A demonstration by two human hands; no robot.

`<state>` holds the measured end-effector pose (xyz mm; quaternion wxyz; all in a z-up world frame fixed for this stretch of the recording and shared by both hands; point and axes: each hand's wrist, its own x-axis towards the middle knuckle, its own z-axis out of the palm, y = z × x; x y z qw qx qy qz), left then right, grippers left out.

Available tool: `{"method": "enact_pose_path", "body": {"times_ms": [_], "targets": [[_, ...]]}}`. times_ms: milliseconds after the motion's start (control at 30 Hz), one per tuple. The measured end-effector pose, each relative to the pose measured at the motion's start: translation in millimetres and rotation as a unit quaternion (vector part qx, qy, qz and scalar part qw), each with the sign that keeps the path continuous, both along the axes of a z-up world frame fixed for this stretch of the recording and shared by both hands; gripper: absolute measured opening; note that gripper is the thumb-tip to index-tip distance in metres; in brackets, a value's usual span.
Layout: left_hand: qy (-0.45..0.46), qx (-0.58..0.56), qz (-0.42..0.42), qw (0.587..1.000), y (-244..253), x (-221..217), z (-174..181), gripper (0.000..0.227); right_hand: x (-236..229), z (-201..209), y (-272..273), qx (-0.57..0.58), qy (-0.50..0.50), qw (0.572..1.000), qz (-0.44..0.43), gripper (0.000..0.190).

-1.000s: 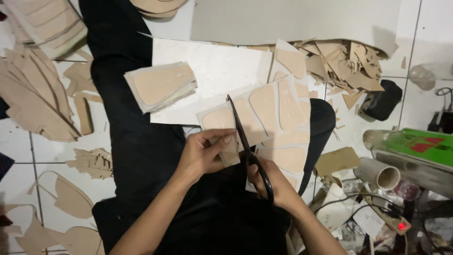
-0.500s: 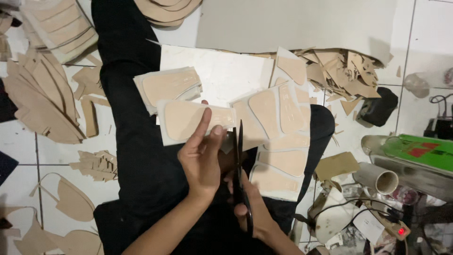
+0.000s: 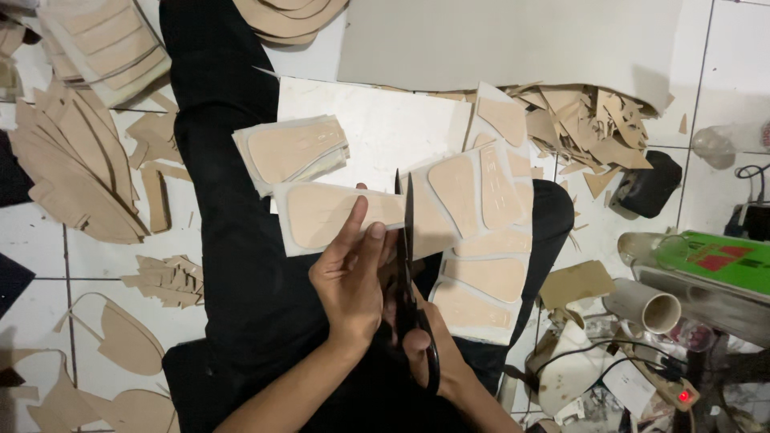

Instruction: The person uses scissors to cut beige, shoe-shaped pieces from a larger sheet of material. They hold the sheet with one hand and cut along the outlines with the other, stacking the cut pieces on the floor.

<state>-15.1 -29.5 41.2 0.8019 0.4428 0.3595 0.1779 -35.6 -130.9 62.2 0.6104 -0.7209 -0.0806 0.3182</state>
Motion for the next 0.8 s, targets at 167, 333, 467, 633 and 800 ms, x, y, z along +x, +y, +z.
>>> {"method": "enact_pose_path", "body": {"times_ms": [167,333,467,633,800], "targets": [[-0.019,-0.034,0.016,0.999,2.1,3.4,-7.8,0.041,-7.4,-17.6,-3.3,-0.028,-0.001,1.0,-0.01,0.081],[0.022,-0.057,0.033,0.998,24.9,6.7,-5.3,0.04,-15.7,-20.8,8.8,-0.061,0.033,0.997,-0.035,0.069],[0.039,-0.03,0.081,0.996,46.6,29.1,-4.0,0.037,-31.0,-48.3,2.2,-0.055,0.162,0.98,-0.1,0.075],[-0.019,-0.094,0.073,0.993,59.3,63.1,-21.0,0.033,-33.2,-56.7,-5.9,-0.049,0.127,0.983,-0.12,0.073],[0.022,-0.216,0.049,0.975,60.0,59.3,20.1,0.035,-33.3,-59.8,-13.4,-0.055,0.15,0.979,-0.126,0.071]]}}
